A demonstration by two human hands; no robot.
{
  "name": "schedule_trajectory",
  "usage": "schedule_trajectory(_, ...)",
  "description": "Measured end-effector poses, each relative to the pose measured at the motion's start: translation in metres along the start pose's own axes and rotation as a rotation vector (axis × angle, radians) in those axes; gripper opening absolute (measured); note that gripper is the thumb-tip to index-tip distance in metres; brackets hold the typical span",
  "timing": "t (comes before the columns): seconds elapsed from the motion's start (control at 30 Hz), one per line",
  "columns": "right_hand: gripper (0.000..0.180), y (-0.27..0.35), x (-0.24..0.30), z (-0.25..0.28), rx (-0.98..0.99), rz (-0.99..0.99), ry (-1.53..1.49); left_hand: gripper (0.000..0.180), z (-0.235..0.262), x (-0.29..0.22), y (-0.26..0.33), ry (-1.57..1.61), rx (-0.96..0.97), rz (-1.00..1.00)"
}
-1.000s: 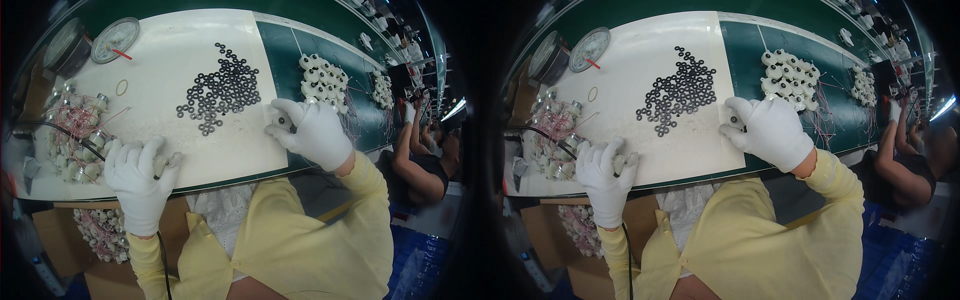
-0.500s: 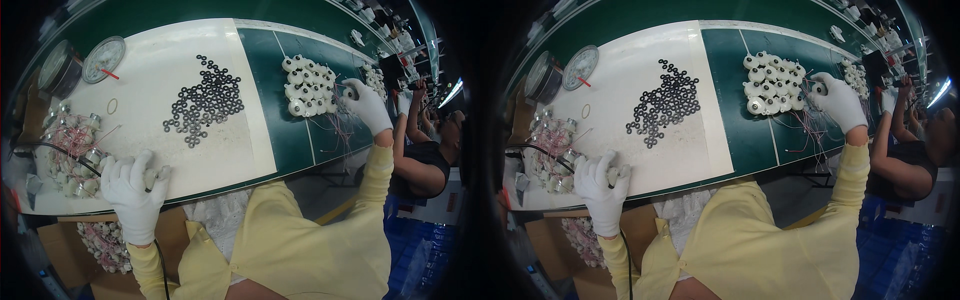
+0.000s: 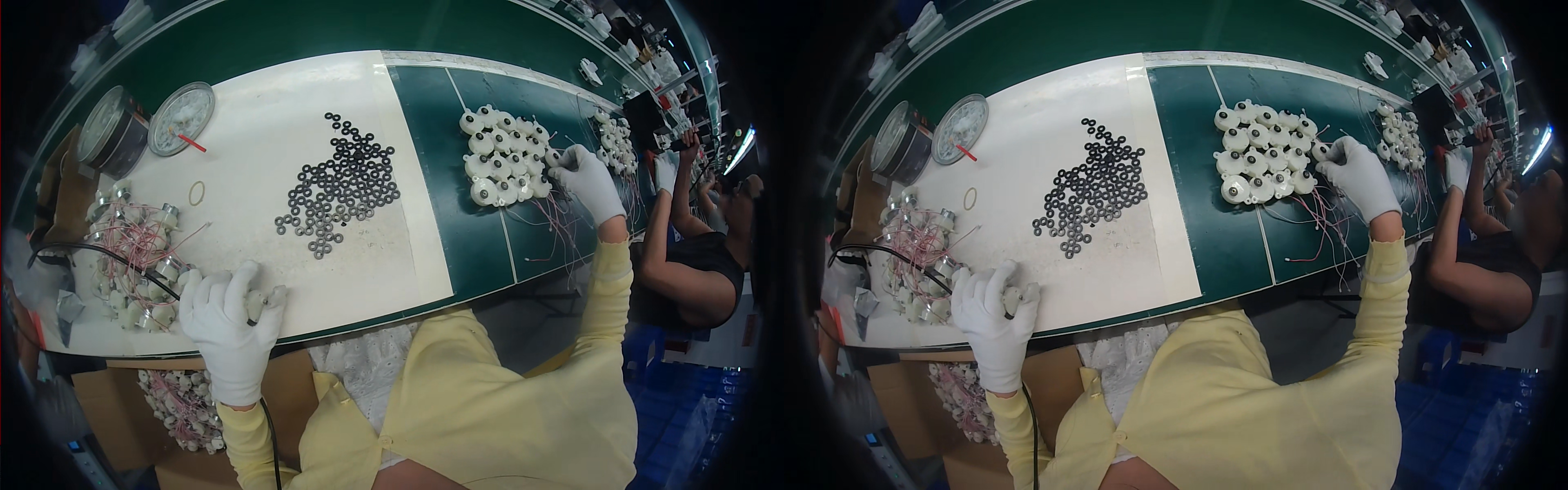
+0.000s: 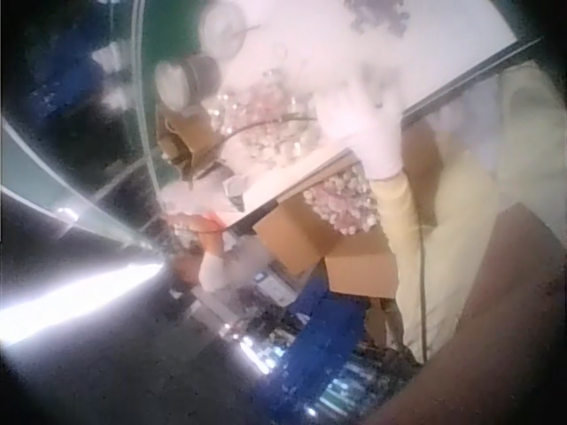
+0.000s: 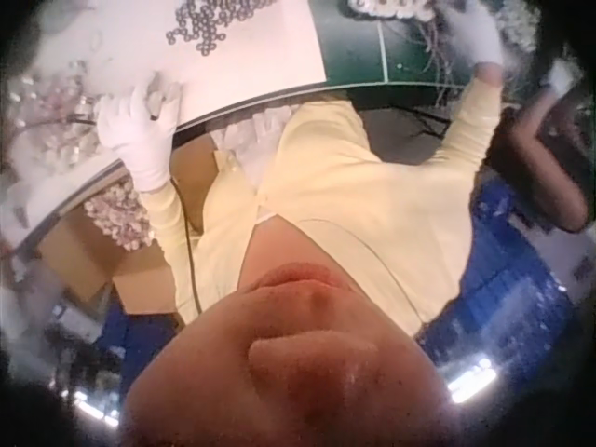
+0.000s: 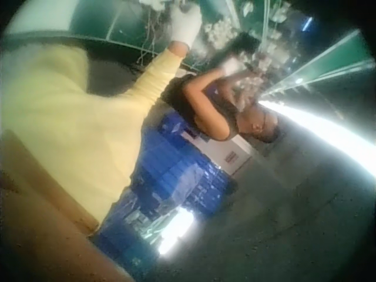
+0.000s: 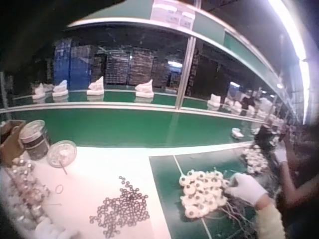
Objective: The person assembles small white cylindrical electronic components by inserting black washers into their central holes. They pick up a component, place a washer, and set the assembled unit aside on the table. The process is repeated continuously throughout the clip.
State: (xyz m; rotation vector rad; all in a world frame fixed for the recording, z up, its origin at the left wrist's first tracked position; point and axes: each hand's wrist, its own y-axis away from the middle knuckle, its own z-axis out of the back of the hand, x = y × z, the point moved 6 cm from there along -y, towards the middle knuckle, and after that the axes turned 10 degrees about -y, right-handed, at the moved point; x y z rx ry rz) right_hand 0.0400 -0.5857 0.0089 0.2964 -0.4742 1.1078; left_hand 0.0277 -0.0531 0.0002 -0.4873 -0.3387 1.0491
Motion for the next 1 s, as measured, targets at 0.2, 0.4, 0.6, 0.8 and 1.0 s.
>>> schedule_trajectory(0.2, 0.027, 0.0, 0.008, -0.003, -0.053, 0.057, 0.068, 0.039, 0.001, -0.001, 0.0, 0.002, 0.024, 0.022)
schedule_trajectory(0.4, 0.029, 0.007, 0.005, 0.004, 0.023, 0.108, -0.146, 0.046, 0.001, 0.001, 0.002, 0.016, 0.026, 0.022)
schedule_trajectory(0.6, 0.033, 0.062, 0.057, 0.031, -0.257, 0.248, -0.277, 0.062, 0.022, 0.005, 0.003, 0.093, -0.101, -0.01)
schedule_trajectory(0.8, 0.075, 0.169, 0.199, -0.085, -0.125, 0.821, -0.686, 0.068, 0.052, -0.002, -0.017, 0.427, -0.166, 0.027)
schedule_trajectory(1.0, 0.107, 0.194, 0.293, -0.138, 0.131, 1.36, -0.676, 0.072, 0.054, -0.028, -0.021, 0.627, -0.049, -0.046)
